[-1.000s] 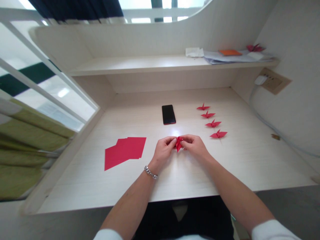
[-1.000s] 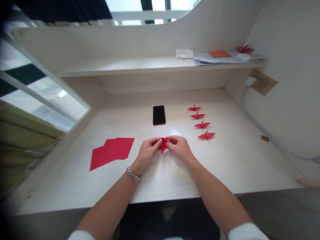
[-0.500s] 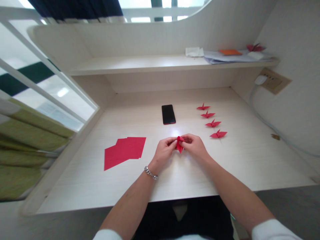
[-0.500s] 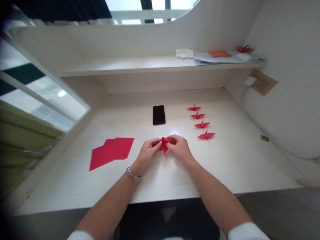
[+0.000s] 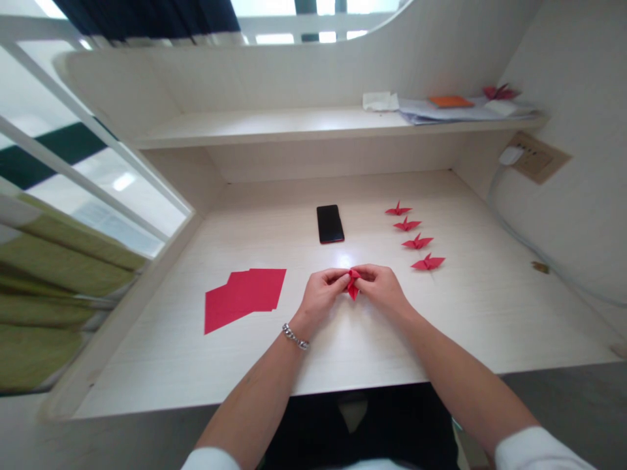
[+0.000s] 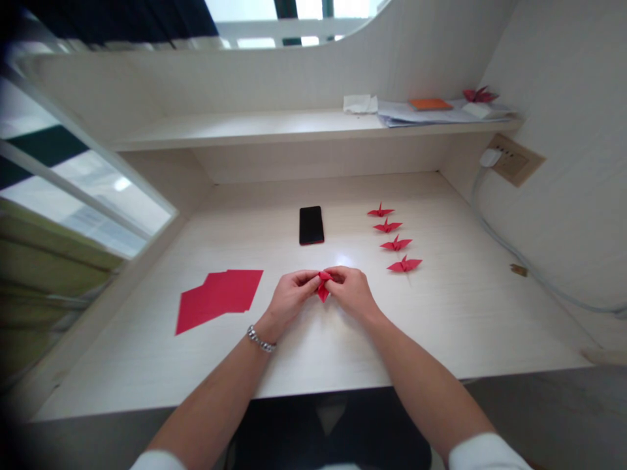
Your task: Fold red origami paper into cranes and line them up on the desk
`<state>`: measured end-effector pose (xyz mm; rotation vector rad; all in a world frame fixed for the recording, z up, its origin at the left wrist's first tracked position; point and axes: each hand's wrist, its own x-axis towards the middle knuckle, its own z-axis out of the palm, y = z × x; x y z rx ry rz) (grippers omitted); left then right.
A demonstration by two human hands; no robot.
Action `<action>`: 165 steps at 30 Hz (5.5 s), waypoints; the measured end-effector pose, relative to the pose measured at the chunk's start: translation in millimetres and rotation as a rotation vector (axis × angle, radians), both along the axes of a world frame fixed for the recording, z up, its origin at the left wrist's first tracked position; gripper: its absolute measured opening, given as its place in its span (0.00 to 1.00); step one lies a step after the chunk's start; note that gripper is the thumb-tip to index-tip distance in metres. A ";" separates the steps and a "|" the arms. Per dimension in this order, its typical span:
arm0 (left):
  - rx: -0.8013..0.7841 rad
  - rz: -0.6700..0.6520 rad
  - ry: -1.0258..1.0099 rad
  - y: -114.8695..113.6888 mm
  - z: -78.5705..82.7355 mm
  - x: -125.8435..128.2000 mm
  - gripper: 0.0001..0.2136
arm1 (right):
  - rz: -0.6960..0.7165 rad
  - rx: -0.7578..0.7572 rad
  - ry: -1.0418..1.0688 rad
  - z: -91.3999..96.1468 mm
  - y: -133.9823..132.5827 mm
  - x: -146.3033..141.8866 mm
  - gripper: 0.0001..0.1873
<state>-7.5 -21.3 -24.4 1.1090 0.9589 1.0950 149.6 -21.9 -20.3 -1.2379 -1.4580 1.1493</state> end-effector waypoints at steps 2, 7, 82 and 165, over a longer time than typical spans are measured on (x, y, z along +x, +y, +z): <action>-0.004 0.027 0.007 1.0 -1.1 0.0 0.16 | 0.049 -0.032 0.038 0.7 0.6 0.2 0.11; 0.063 0.098 0.119 3.1 -5.5 -2.5 0.14 | 0.066 -0.121 0.054 -0.1 3.0 1.9 0.14; -0.056 -0.002 -0.028 -2.6 17.1 -15.4 0.11 | 0.342 -0.236 -0.183 0.1 -1.3 14.3 0.07; -0.147 0.002 -0.014 -11.2 12.7 4.2 0.26 | -0.104 -0.018 0.243 -3.8 4.5 -3.8 0.12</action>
